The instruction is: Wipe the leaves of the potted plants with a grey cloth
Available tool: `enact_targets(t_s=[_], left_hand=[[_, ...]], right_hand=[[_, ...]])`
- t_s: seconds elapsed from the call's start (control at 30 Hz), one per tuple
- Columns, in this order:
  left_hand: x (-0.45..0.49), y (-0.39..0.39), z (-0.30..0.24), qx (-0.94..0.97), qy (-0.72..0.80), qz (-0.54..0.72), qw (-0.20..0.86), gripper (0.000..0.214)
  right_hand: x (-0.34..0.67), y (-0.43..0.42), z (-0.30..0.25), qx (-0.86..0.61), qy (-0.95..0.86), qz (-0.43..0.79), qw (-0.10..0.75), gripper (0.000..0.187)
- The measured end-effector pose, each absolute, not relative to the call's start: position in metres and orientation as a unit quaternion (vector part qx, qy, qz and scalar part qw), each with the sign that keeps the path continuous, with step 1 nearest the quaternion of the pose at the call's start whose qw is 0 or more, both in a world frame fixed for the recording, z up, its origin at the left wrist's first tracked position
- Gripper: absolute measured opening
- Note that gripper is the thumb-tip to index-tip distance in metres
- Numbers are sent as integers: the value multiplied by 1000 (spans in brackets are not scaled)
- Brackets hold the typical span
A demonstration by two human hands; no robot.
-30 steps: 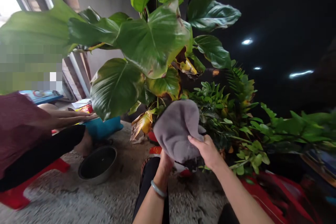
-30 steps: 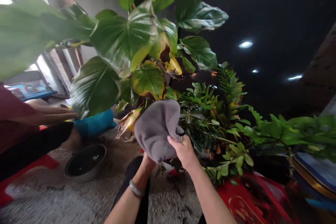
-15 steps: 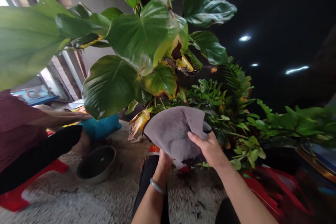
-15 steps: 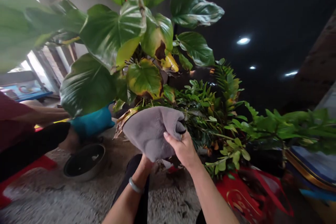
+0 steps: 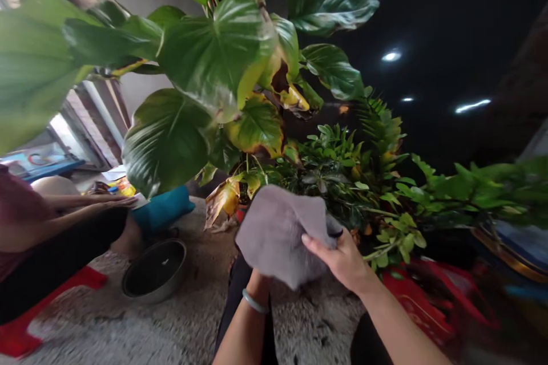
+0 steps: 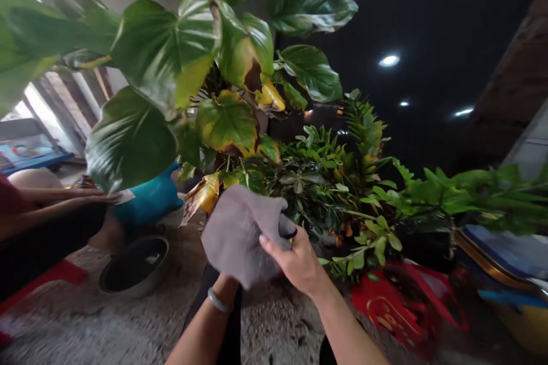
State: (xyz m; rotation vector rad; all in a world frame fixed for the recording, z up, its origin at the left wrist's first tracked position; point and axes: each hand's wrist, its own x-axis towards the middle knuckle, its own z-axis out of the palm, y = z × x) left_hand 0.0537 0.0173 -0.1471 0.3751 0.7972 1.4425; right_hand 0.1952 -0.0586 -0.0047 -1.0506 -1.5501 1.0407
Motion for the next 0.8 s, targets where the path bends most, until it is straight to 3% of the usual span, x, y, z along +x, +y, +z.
enact_targets(t_s=[0.13,0.27,0.37,0.6,0.8], left_hand=[[57,18,-144,169,350,646,657,39],[56,22,-145,156,376,629,662,45],[57,23,-147,162,376,634,657,46],[69,22,-148,163,387,622,661,42],[66,21,-147,151,387,631,655,34]], right_hand=[[208,-44,-35,-572,-465,385,555,33],[223,-83,-82,-629,-363,473,499,34],[230,-108,-75,-627,-380,480,482,32],[259,-43,-3,-552,-254,362,707,35],[249,-63,-53,-577,-136,547,590,23]])
